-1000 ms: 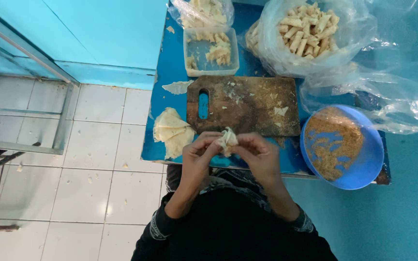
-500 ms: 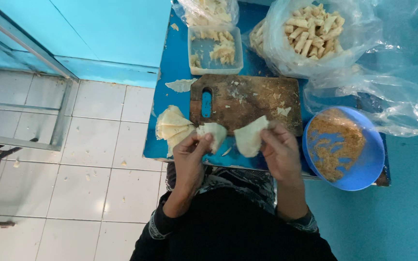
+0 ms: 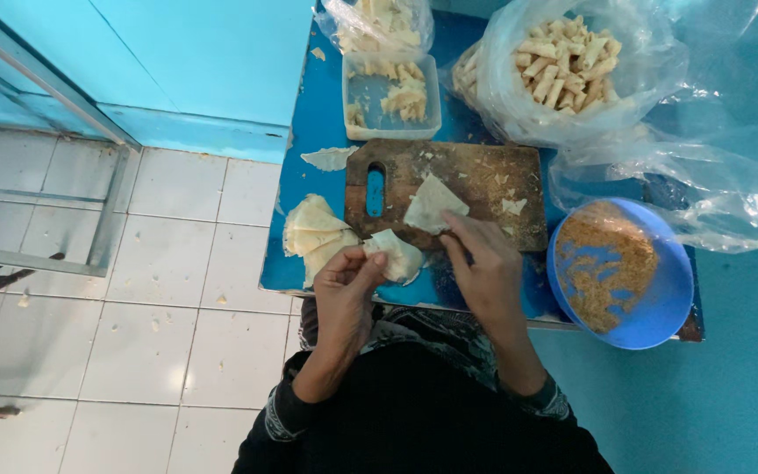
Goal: The person folds thin flat dough sheets into smaller pieces on a wooden cutting board and stacks the folded pieces beside the board, working through a pile of sheets one at a time. They occasionally pick up a knife to cut or separate pieces on the board, with bags of finished snack pieces and a blue bowl of crumbs on the table.
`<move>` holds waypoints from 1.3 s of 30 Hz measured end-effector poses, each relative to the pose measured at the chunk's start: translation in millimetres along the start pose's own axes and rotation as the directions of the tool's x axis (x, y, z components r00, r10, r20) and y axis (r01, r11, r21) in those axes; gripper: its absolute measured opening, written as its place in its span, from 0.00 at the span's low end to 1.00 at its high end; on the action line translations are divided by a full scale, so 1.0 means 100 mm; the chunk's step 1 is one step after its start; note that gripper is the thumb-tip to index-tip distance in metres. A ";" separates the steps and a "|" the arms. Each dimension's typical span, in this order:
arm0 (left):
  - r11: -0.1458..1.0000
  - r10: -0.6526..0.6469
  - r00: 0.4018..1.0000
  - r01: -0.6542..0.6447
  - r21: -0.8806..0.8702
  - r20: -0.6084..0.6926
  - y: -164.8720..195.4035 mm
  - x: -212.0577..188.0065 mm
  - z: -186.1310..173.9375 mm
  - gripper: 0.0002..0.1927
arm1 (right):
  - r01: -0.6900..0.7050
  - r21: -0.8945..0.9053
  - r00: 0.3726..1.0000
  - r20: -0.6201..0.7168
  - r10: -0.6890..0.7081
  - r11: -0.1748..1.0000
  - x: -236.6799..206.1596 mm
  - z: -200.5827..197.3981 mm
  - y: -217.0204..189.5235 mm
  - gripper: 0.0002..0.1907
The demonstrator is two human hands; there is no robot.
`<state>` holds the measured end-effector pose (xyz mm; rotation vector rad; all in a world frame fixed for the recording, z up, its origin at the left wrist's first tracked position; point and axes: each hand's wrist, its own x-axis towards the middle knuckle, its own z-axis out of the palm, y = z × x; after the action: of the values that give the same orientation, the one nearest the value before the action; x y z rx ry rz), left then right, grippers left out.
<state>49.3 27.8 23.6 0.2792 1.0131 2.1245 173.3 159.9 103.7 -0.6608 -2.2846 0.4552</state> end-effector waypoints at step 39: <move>0.988 0.049 0.984 -0.023 -0.153 0.170 -0.28 -0.04 0.01 0.05 | -0.360 0.823 0.930 0.281 0.235 0.439 -0.18 0.02 0.26 0.23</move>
<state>67.5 36.9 4.4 0.4028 0.7489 2.1543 191.4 169.9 79.8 -0.4800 -1.6563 1.7385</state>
